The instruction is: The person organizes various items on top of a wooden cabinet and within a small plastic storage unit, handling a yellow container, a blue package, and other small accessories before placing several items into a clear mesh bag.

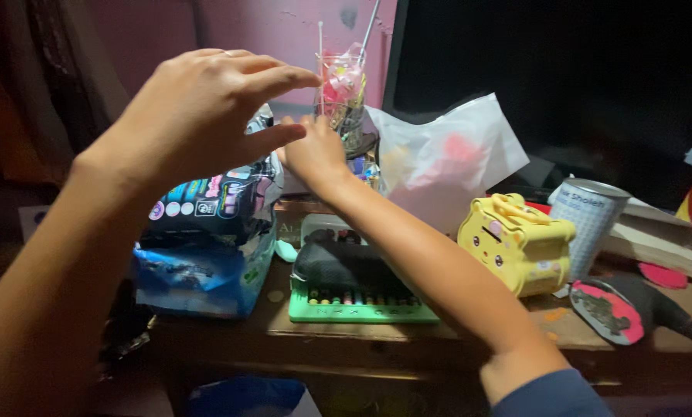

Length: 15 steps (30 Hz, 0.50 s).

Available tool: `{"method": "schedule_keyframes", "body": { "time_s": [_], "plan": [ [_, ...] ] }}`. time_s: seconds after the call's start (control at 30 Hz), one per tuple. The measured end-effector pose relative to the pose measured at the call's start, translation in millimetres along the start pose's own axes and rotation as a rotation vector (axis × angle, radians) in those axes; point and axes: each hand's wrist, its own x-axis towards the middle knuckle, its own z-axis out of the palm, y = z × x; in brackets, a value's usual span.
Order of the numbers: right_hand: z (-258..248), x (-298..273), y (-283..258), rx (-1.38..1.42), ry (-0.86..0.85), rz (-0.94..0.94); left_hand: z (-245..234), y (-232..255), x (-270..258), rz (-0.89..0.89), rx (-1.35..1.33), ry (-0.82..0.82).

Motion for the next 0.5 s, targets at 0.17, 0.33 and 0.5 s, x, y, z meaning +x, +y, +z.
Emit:
{"method": "schedule_keyframes", "body": {
  "time_s": [0.17,0.33,0.5],
  "plan": [
    [77.3,-8.4,7.7,-0.189,-0.186,-0.043,-14.2,-10.7,-20.1,-0.037,-0.015,-0.091],
    [86.1,-9.2,4.2,-0.085,-0.531,0.071,-7.3,-19.4,-30.9,-0.063,-0.002,-0.116],
    [102.6,-8.4,5.0,0.596,-0.393,0.088,14.5,-29.2,-40.6,-0.108,0.012,-0.174]
  ]
}}
